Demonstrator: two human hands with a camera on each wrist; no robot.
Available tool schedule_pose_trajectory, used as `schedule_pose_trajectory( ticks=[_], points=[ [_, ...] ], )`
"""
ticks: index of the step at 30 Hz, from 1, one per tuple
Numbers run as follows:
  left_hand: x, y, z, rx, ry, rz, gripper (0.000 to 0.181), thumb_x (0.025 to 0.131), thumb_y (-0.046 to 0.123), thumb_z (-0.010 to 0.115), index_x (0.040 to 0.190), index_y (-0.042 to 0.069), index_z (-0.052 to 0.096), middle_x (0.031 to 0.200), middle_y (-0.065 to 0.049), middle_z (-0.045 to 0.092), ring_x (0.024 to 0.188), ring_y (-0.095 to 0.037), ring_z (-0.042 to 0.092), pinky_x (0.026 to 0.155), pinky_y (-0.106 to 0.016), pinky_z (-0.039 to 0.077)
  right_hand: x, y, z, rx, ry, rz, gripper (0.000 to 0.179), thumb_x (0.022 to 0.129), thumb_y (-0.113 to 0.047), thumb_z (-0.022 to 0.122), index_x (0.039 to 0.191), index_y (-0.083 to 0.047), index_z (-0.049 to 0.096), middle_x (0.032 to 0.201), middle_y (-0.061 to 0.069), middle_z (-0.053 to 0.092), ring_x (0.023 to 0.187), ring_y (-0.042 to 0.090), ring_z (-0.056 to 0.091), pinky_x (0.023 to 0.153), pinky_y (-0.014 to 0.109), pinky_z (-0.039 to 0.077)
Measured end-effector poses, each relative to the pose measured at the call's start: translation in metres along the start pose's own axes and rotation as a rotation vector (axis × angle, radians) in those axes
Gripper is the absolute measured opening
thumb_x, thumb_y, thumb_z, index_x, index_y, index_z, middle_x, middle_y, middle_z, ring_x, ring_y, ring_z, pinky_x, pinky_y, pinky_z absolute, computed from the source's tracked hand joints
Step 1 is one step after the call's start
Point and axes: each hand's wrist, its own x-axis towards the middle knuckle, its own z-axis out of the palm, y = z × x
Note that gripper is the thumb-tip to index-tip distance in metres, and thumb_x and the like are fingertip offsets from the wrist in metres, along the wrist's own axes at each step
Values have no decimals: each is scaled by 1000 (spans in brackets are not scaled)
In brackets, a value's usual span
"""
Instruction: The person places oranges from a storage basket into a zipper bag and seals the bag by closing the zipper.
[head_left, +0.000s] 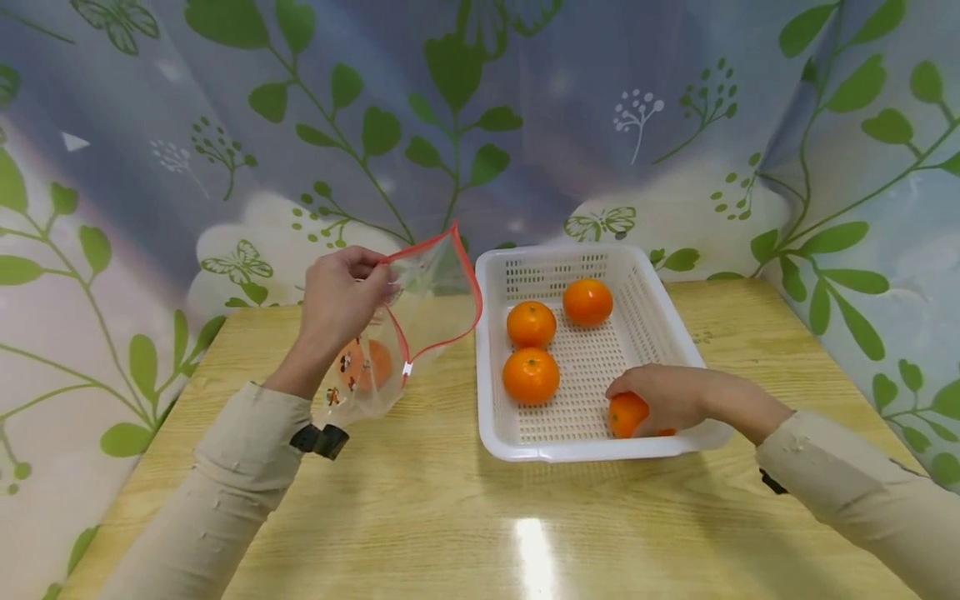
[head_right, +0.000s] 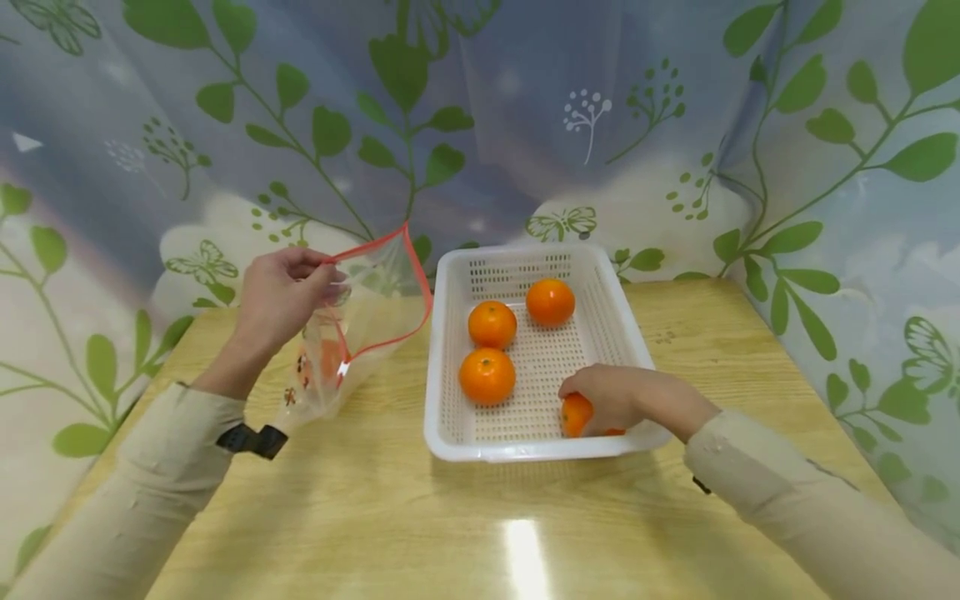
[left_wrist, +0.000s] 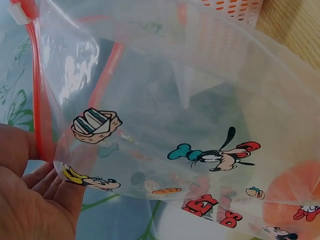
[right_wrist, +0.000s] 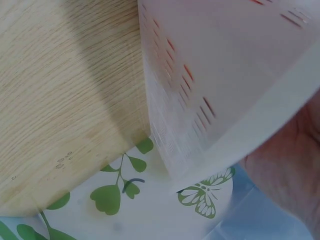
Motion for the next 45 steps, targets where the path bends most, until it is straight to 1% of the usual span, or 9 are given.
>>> schedule_pose_trajectory(
  ticks=[10,15,19,21,28,33,38,41,45],
  points=[
    [0,-1,-3,1,4,-7,24,96,18,54,108,0,65,91,-13,67,80,-19,70,57,-24,54,3,2,-1,-16,-7,-38,47,83,-20,76,122,0,59,119,8,59,103,24,54,95,46,42],
    [3,-1,3,0,15,3,25,95,18,53,108,0,65,90,-13,68,79,-19,70,60,-30,55,-1,7,-2,-9,-18,-60,47,83,-21,75,122,0,59,120,9,59,104,24,54,95,46,42],
    [6,1,7,-10,19,7,24,95,17,53,108,1,65,91,-13,68,80,-19,70,62,-29,55,-5,11,-6,-3,-4,-68,54,81,-28,77,124,0,59,122,10,58,108,27,54,95,47,41],
    [7,1,7,-12,22,1,23,95,17,54,107,2,65,91,-12,68,79,-18,69,61,-27,55,-6,11,-11,11,22,-70,58,81,-32,77,126,0,58,125,10,57,111,27,53,97,48,41],
    [8,-1,5,-16,14,-12,23,96,19,54,109,3,65,93,-12,69,80,-19,69,67,-38,56,-4,-5,-40,62,143,-119,62,82,-35,76,132,-6,54,133,11,52,119,29,49,99,48,39],
    [7,-2,5,-33,7,-18,24,96,19,54,109,2,65,93,-11,69,79,-18,69,66,-35,56,1,-18,-60,53,297,-183,63,81,-37,76,134,-10,54,136,10,51,121,30,47,99,50,38],
    [7,-2,5,-16,3,-11,25,95,19,54,109,1,65,90,-9,70,78,-18,69,63,-34,56,17,-36,-74,57,461,-234,66,81,-34,77,136,-9,52,140,10,47,126,30,43,101,48,37],
    [7,-2,5,5,6,1,25,94,18,53,108,2,66,88,-9,70,77,-19,70,58,-29,54,30,-52,-80,119,561,-250,69,79,-33,79,137,-10,51,140,7,47,125,25,45,100,45,39],
    [6,0,7,3,4,9,25,93,16,52,108,2,66,88,-10,71,78,-21,70,55,-25,52,43,-73,-85,197,671,-231,72,79,-38,79,140,-15,49,142,2,43,124,20,45,97,40,42]
  ],
)
